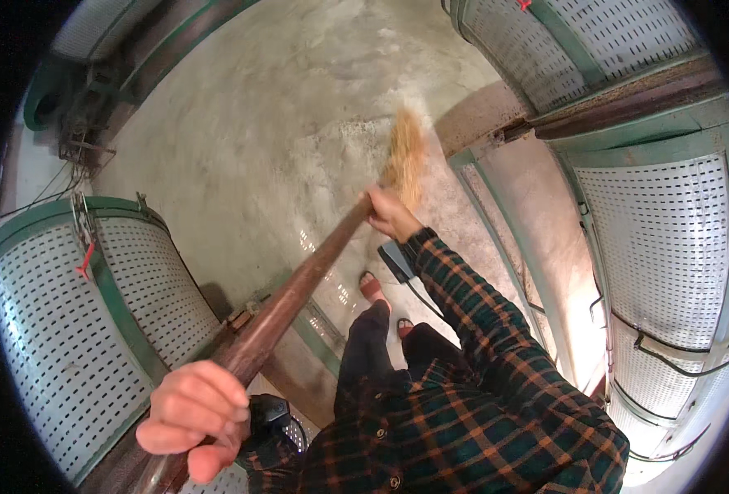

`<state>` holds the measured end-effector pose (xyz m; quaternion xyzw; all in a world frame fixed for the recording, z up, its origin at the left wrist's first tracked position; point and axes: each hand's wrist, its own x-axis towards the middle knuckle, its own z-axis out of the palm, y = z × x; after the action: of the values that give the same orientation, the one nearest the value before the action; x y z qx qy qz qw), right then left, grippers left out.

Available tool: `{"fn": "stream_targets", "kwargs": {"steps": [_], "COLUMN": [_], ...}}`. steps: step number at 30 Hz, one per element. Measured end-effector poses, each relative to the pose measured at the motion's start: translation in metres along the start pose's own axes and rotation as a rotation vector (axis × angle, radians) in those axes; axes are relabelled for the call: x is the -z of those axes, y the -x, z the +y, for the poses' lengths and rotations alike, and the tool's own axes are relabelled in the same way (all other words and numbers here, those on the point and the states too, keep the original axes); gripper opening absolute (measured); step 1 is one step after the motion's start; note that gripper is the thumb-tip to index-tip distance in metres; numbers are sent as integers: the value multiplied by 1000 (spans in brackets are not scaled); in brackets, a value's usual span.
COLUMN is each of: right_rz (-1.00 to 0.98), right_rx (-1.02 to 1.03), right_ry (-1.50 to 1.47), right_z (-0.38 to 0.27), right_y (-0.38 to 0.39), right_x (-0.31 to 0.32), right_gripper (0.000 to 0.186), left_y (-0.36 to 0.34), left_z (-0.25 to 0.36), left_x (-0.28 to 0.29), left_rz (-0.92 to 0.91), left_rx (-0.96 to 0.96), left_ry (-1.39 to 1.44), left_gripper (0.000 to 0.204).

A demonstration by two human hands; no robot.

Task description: Sweep the concrete floor of a warehouse or industrial room containing large cylindrical tanks using a broom.

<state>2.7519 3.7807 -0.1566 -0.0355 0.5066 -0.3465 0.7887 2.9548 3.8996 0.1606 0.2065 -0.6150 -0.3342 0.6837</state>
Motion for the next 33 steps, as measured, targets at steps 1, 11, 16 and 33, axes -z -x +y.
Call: {"fn": "stream_targets", "kwargs": {"steps": [1, 11, 16, 33], "right_rz": [1, 146, 153, -431], "right_rx": [125, 42, 35, -878], "right_ry": [-113, 123, 201, 164], "right_z": [-27, -35, -75, 7], "right_y": [1, 83, -14, 136], "right_x": [0, -12, 45, -40], "right_gripper": [12, 23, 21, 15], "left_y": [-1, 16, 6, -22], "left_z": [-6, 47, -35, 134], "left_x": [-7, 26, -70, -176], "left_rz": [63, 366, 504, 694], "left_rx": [-32, 151, 185, -173], "left_ry": [-20, 51, -184, -570], "left_gripper": [30, 29, 29, 34]}}
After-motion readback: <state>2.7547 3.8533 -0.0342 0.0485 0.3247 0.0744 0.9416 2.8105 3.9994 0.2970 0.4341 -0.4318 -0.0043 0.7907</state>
